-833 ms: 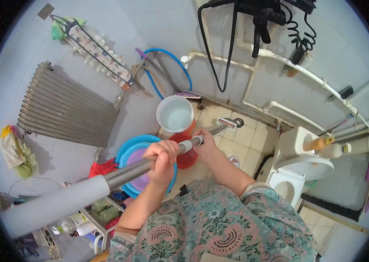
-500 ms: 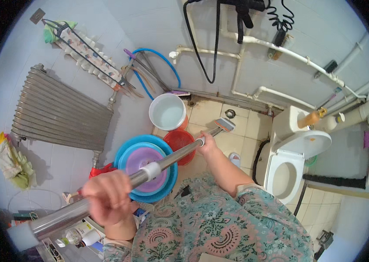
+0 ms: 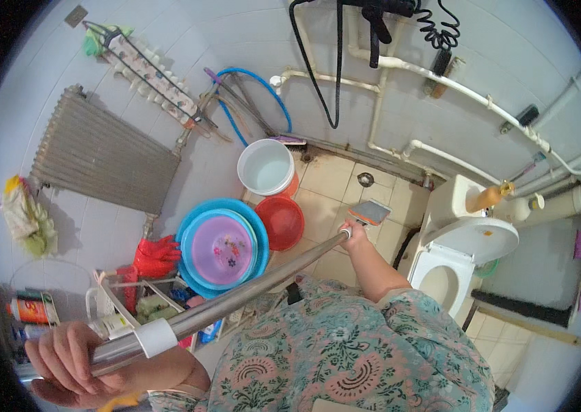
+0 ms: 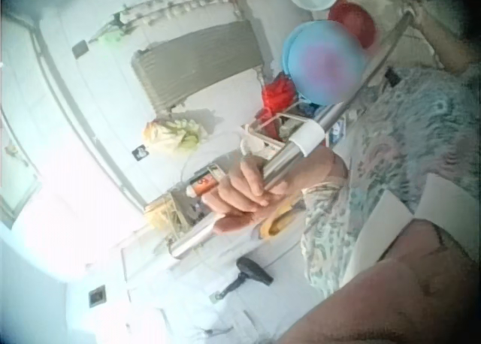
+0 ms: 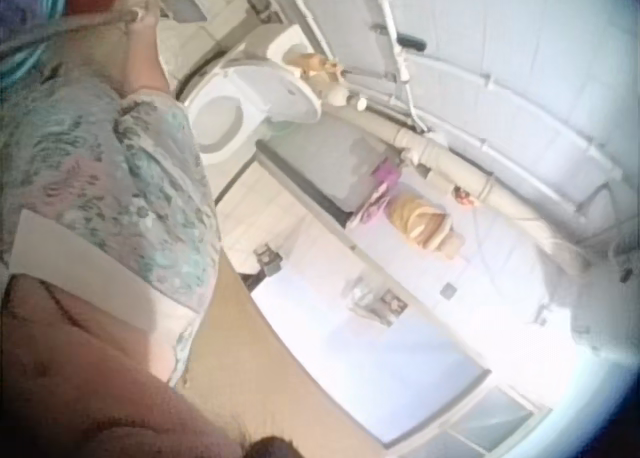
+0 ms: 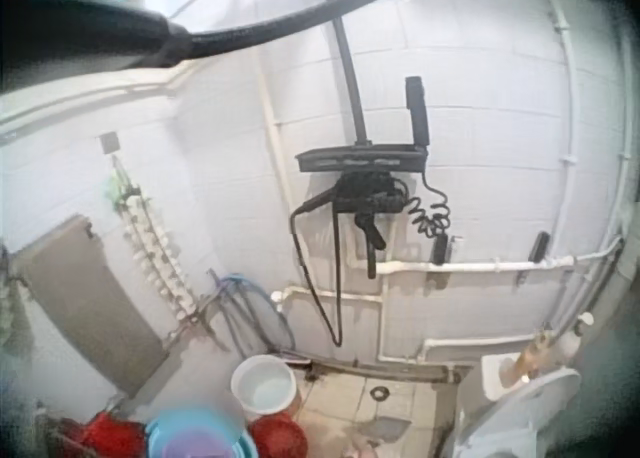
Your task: The person mops the tiled floor of a bathroom and adjacent hallway using a flat mop. They move the mop back and forth across the floor, navigating around a toilet and various buckets. The person briefly pauses to pick up a tissue from a wall-mounted dispenser and then resumes mopping before placing the mop against the wall.
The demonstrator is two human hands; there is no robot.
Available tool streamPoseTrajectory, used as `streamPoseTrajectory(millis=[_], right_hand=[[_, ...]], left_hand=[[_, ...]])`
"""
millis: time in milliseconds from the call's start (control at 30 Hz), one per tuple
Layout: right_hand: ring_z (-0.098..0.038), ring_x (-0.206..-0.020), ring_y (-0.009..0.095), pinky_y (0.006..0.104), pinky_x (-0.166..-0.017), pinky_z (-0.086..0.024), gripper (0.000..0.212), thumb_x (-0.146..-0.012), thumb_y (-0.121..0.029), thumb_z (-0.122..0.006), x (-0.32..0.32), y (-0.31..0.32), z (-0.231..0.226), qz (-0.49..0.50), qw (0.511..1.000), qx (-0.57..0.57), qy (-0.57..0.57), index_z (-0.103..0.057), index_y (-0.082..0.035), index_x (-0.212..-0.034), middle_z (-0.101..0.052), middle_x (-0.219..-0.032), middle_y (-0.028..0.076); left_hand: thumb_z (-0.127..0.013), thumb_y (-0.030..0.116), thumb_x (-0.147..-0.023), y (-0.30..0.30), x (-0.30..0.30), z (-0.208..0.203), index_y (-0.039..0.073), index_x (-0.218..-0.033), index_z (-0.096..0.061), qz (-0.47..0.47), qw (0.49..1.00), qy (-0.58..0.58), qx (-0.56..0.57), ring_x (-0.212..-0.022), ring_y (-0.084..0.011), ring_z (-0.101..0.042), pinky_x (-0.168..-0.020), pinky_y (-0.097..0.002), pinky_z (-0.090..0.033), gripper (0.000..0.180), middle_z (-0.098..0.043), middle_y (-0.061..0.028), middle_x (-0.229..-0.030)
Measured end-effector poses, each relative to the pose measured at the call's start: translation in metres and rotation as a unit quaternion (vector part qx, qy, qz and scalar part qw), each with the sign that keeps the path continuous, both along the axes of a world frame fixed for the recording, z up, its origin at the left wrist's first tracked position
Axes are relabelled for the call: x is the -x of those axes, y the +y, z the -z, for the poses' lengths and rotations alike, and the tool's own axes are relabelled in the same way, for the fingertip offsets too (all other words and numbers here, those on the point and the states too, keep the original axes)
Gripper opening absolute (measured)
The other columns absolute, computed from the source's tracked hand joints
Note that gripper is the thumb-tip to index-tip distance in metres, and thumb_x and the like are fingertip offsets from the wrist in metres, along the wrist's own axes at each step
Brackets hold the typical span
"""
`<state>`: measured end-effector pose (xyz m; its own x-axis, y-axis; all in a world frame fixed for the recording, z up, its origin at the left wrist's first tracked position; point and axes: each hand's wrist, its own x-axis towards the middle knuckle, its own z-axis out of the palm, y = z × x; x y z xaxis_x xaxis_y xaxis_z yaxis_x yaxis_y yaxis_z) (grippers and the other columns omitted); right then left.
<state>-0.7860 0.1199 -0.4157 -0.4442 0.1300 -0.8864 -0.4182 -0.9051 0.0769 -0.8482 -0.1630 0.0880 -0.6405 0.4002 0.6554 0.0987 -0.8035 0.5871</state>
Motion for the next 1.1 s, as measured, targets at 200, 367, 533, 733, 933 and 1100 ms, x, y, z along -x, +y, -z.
streamPoseTrajectory(millis=[200,367,533,733,933,1100], right_hand=[[-0.047,-0.046,0.012,0.0229,-0.04,-0.042,0.012,-0.082,-0.009,-0.05,-0.03,0.019,0.002,-0.054,0.998,0.006,0.039,-0.04,-0.008,-0.076,-0.046,-0.058,0.002],[-0.045,-0.049,0.014,0.0261,-0.043,-0.039,0.018,-0.08,-0.016,-0.047,-0.038,0.025,-0.021,-0.083,0.996,-0.031,0.013,-0.04,-0.011,-0.064,-0.044,-0.056,0.001],[-0.045,-0.052,0.015,0.0276,-0.045,-0.04,0.018,-0.08,-0.016,-0.048,-0.039,0.013,-0.043,-0.129,0.99,-0.04,0.04,-0.041,-0.01,-0.065,-0.043,-0.056,0.002],[-0.047,-0.053,0.016,0.0288,-0.047,-0.043,0.013,-0.08,-0.01,-0.05,-0.059,-0.006,-0.078,-0.148,0.988,0.009,0.029,-0.041,-0.008,-0.071,-0.044,-0.058,0.003],[-0.047,-0.054,0.015,0.0285,-0.048,-0.044,0.012,-0.081,-0.01,-0.05,-0.058,0.015,-0.007,-0.18,0.981,-0.013,0.073,-0.042,-0.008,-0.072,-0.045,-0.061,0.003],[-0.047,-0.053,0.015,0.0279,-0.046,-0.042,0.011,-0.08,-0.01,-0.049,-0.035,-0.011,-0.02,-0.228,0.97,0.042,0.075,-0.043,-0.008,-0.071,-0.044,-0.061,0.002]], left_hand=[[-0.081,0.016,-0.056,0.074,-0.026,0.024,0.01,-0.091,-0.045,-0.203,0.965,0.145,-0.083,-0.063,-0.0066,-0.054,-0.064,-0.0256,-0.045,0.051,-0.053,0.0022,-0.074],[-0.074,0.026,-0.068,0.097,-0.038,0.15,0.005,-0.088,-0.052,0.078,0.987,0.077,0.115,-0.065,-0.0193,-0.058,-0.086,-0.0444,-0.038,0.037,-0.057,-0.0057,-0.072],[-0.057,0.007,-0.076,0.108,-0.078,0.183,0.006,-0.063,-0.043,0.093,0.974,0.02,0.208,-0.048,-0.0176,-0.045,-0.061,-0.0366,-0.045,0.019,-0.048,-0.0046,-0.055],[-0.056,0.01,-0.078,0.123,-0.111,0.225,0.005,-0.062,-0.042,0.017,0.96,0.066,0.272,-0.054,-0.0187,-0.047,-0.058,-0.0353,-0.044,0.022,-0.046,-0.0042,-0.055],[-0.061,0.018,-0.075,0.08,-0.126,0.129,0.012,-0.054,-0.037,-0.067,0.978,-0.011,0.199,-0.038,-0.0152,-0.04,-0.046,-0.0296,-0.042,0.033,-0.041,0.0009,-0.044],[-0.058,0.023,-0.076,0.065,-0.143,0.111,0.016,-0.053,-0.032,-0.119,0.971,0.036,0.204,-0.03,-0.0067,-0.033,-0.042,-0.0216,-0.039,0.035,-0.035,0.006,-0.036]])
